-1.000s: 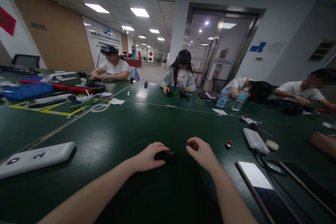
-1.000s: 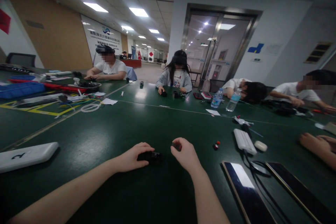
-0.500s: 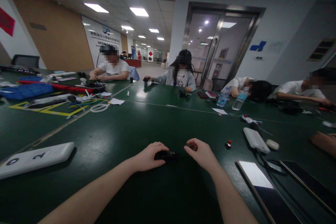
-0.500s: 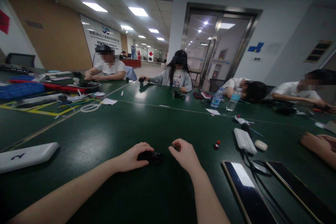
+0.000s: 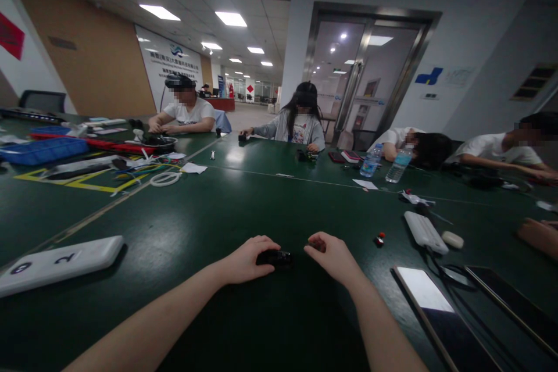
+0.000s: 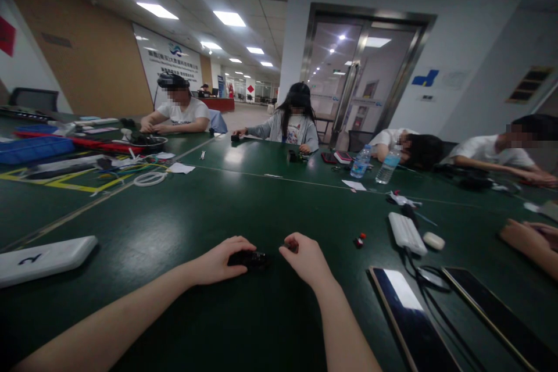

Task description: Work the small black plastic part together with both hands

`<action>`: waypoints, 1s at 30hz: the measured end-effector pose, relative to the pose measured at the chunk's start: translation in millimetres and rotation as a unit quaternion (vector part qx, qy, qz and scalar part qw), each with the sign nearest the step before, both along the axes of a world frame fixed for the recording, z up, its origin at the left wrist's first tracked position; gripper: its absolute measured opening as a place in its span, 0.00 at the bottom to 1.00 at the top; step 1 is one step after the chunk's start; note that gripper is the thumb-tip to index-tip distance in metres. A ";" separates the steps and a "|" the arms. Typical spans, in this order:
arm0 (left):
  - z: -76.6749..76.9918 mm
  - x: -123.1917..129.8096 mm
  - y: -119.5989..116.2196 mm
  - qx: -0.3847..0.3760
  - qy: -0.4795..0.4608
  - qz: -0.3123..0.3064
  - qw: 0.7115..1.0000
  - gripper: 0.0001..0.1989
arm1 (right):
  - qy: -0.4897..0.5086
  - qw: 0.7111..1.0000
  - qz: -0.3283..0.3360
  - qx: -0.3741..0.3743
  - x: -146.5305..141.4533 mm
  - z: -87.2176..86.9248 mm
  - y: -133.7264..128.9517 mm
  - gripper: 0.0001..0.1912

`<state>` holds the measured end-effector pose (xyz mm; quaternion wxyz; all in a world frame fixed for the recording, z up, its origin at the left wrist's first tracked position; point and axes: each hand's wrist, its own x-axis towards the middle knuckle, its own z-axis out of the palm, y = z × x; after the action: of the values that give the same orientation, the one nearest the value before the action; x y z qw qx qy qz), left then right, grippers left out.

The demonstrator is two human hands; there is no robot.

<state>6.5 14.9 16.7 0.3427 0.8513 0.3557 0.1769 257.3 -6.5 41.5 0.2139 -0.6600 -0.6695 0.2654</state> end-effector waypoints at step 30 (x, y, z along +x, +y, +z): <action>3.2 -0.4 -0.5 -0.010 0.006 0.002 1.000 0.23 | -0.011 1.000 0.000 -0.029 0.2 2.7 -0.6 0.15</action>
<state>6.1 14.4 19.9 0.3487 0.8480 0.3617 0.1687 257.5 -7.1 44.3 0.1868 -0.6689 -0.6639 0.2773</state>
